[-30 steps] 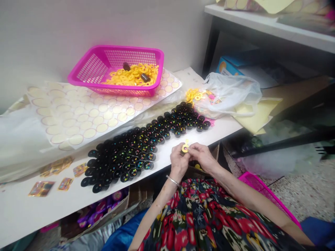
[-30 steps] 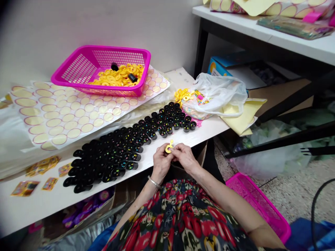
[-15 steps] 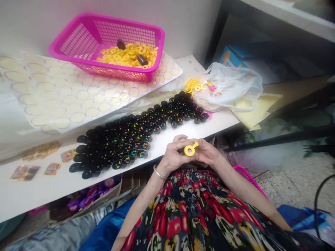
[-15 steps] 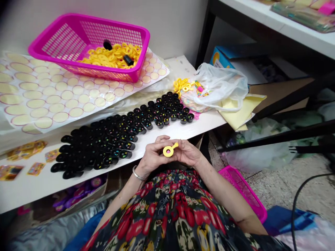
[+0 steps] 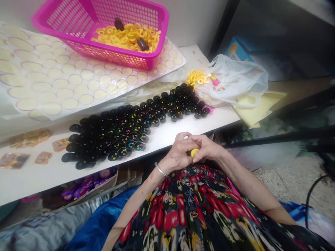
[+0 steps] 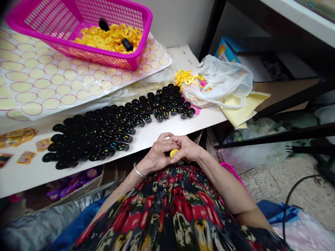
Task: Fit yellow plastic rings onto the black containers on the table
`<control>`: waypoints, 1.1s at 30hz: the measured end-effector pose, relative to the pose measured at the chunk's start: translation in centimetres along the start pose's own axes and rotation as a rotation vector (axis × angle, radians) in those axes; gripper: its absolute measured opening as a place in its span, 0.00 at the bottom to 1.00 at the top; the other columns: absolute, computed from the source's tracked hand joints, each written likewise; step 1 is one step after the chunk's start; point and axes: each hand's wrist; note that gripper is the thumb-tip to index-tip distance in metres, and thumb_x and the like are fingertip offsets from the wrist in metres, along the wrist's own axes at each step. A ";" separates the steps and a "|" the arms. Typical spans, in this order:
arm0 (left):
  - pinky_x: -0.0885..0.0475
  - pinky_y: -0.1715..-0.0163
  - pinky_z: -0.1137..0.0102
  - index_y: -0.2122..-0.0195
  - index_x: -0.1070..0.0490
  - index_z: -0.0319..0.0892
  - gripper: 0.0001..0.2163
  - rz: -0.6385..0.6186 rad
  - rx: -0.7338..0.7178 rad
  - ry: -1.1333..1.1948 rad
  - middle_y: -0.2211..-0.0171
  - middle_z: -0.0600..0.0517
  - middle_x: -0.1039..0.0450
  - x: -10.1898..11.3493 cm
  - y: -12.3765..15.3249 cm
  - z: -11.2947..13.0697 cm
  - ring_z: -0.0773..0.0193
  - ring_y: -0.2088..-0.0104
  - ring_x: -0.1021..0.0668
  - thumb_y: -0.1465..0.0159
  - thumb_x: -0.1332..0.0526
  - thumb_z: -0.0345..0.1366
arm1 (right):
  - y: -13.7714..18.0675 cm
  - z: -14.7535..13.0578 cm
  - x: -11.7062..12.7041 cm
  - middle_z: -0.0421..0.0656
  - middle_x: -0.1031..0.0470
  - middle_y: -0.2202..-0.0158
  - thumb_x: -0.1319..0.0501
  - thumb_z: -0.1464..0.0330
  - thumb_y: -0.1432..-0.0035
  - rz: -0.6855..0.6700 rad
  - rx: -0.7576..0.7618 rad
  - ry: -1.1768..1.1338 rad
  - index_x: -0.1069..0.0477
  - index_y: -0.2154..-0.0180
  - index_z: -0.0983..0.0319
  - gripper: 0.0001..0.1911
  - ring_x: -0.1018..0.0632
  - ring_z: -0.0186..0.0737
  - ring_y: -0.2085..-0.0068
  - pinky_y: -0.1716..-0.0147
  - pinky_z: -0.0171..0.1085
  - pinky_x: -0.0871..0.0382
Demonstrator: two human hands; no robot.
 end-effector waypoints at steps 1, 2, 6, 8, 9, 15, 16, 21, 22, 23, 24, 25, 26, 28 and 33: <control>0.37 0.50 0.58 0.71 0.25 0.42 0.04 0.002 0.013 -0.015 0.71 0.50 0.26 -0.1 0.0 -0.1 0.57 0.54 0.30 0.48 0.37 0.29 | 0.0 0.3 -0.1 0.37 0.28 0.72 0.28 0.77 0.75 0.033 0.027 -0.001 0.27 0.66 0.67 0.26 0.30 0.30 0.72 0.76 0.28 0.40; 0.37 0.50 0.59 0.72 0.25 0.42 0.04 0.004 0.029 -0.026 0.71 0.51 0.27 -0.2 0.0 -0.2 0.57 0.55 0.30 0.48 0.37 0.29 | -0.1 0.7 -0.3 0.38 0.28 0.72 0.28 0.75 0.75 0.069 0.055 -0.008 0.28 0.67 0.67 0.25 0.29 0.31 0.72 0.75 0.28 0.39; 0.35 0.52 0.60 0.74 0.26 0.42 0.02 0.042 0.089 -0.014 0.75 0.52 0.28 -0.4 0.0 -1.1 0.58 0.59 0.29 0.50 0.37 0.30 | -0.3 2.2 -0.7 0.39 0.28 0.69 0.29 0.71 0.66 0.226 0.193 -0.051 0.28 0.65 0.64 0.21 0.29 0.32 0.69 0.70 0.31 0.37; 0.35 0.51 0.60 0.73 0.26 0.41 0.05 0.055 0.098 0.002 0.74 0.52 0.27 -0.4 0.1 -1.7 0.58 0.58 0.29 0.52 0.35 0.30 | -0.3 2.7 -0.8 0.40 0.28 0.64 0.29 0.70 0.65 0.223 0.230 -0.043 0.29 0.60 0.62 0.25 0.29 0.32 0.66 0.67 0.31 0.37; 0.36 0.51 0.59 0.72 0.26 0.42 0.07 0.058 0.101 0.003 0.73 0.52 0.27 -0.4 0.2 -1.9 0.57 0.57 0.30 0.54 0.34 0.30 | -0.3 2.8 -0.7 0.40 0.29 0.62 0.29 0.71 0.65 0.198 0.227 -0.034 0.30 0.57 0.62 0.28 0.29 0.33 0.64 0.66 0.31 0.38; 0.38 0.49 0.56 0.71 0.27 0.42 0.07 0.066 0.105 -0.128 0.72 0.51 0.26 -0.7 0.3 -1.9 0.55 0.55 0.31 0.53 0.35 0.30 | 0.4 2.4 -0.3 0.39 0.30 0.63 0.29 0.70 0.66 0.140 0.147 -0.005 0.32 0.54 0.62 0.32 0.31 0.33 0.64 0.66 0.31 0.39; 0.38 0.48 0.54 0.70 0.27 0.42 0.07 0.050 0.091 -0.160 0.71 0.51 0.26 -0.7 0.3 -1.8 0.55 0.56 0.31 0.52 0.36 0.29 | 0.6 2.2 -0.1 0.39 0.30 0.64 0.29 0.71 0.66 0.147 0.124 0.015 0.33 0.55 0.62 0.32 0.31 0.33 0.64 0.67 0.31 0.39; 0.35 0.49 0.57 0.57 0.29 0.43 0.20 -0.014 -0.003 -0.220 0.56 0.48 0.29 -0.3 0.3 -2.0 0.55 0.50 0.33 0.53 0.38 0.26 | 1.2 2.3 2.1 0.40 0.30 0.65 0.35 0.72 0.60 0.273 -0.008 0.427 0.34 0.55 0.64 0.26 0.30 0.36 0.65 0.67 0.33 0.38; 0.33 0.50 0.58 0.55 0.31 0.42 0.21 0.035 -0.009 -0.229 0.54 0.47 0.31 -0.2 0.2 -2.4 0.56 0.50 0.33 0.52 0.38 0.25 | 1.0 2.5 2.6 0.41 0.30 0.65 0.37 0.73 0.58 0.338 -0.044 0.601 0.34 0.56 0.64 0.23 0.30 0.37 0.65 0.67 0.34 0.37; 0.32 0.51 0.60 0.54 0.31 0.42 0.21 0.120 0.003 -0.250 0.52 0.46 0.32 0.0 0.1 -2.9 0.57 0.50 0.32 0.51 0.39 0.25 | 0.8 2.7 3.1 0.43 0.30 0.64 0.39 0.75 0.58 0.407 -0.079 0.793 0.34 0.57 0.65 0.21 0.29 0.38 0.64 0.65 0.35 0.37; 0.31 0.53 0.61 0.55 0.31 0.41 0.19 0.236 0.026 -0.282 0.52 0.44 0.33 0.2 0.0 -3.5 0.57 0.51 0.31 0.49 0.41 0.25 | 0.5 3.0 3.5 0.45 0.30 0.63 0.41 0.77 0.57 0.466 -0.112 0.981 0.33 0.58 0.66 0.20 0.29 0.40 0.62 0.64 0.36 0.37; 0.30 0.56 0.62 0.55 0.32 0.40 0.17 0.352 0.057 -0.324 0.53 0.44 0.33 0.5 -0.3 -4.1 0.58 0.53 0.29 0.47 0.42 0.26 | 0.2 3.2 3.8 0.48 0.30 0.61 0.43 0.78 0.58 0.504 -0.142 1.140 0.33 0.59 0.67 0.19 0.29 0.42 0.61 0.62 0.37 0.37; 0.29 0.58 0.64 0.57 0.31 0.39 0.14 0.450 0.083 -0.363 0.54 0.44 0.32 0.7 -0.7 -4.7 0.59 0.55 0.28 0.45 0.43 0.26 | 0.0 3.3 4.0 0.50 0.30 0.60 0.43 0.79 0.58 0.514 -0.161 1.251 0.33 0.61 0.67 0.18 0.28 0.43 0.59 0.61 0.38 0.37; 0.28 0.63 0.68 0.59 0.31 0.39 0.11 0.551 0.117 -0.417 0.59 0.45 0.30 1.2 -1.4 -5.4 0.62 0.61 0.26 0.43 0.44 0.27 | -0.2 3.1 4.1 0.51 0.30 0.61 0.43 0.79 0.59 0.481 -0.147 1.309 0.32 0.63 0.67 0.16 0.28 0.44 0.59 0.62 0.37 0.36; 0.32 0.71 0.73 0.65 0.31 0.40 0.06 0.451 0.125 -0.446 0.72 0.53 0.32 1.2 -3.2 -5.1 0.69 0.73 0.28 0.41 0.46 0.28 | 1.7 -0.5 4.6 0.39 0.32 0.76 0.41 0.72 0.53 0.287 -0.046 0.780 0.33 0.69 0.63 0.06 0.29 0.34 0.75 0.77 0.32 0.38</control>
Point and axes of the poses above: each hand's wrist, its own y-axis away from the middle knuckle, its own x-axis out of the back of the hand, z = x × y
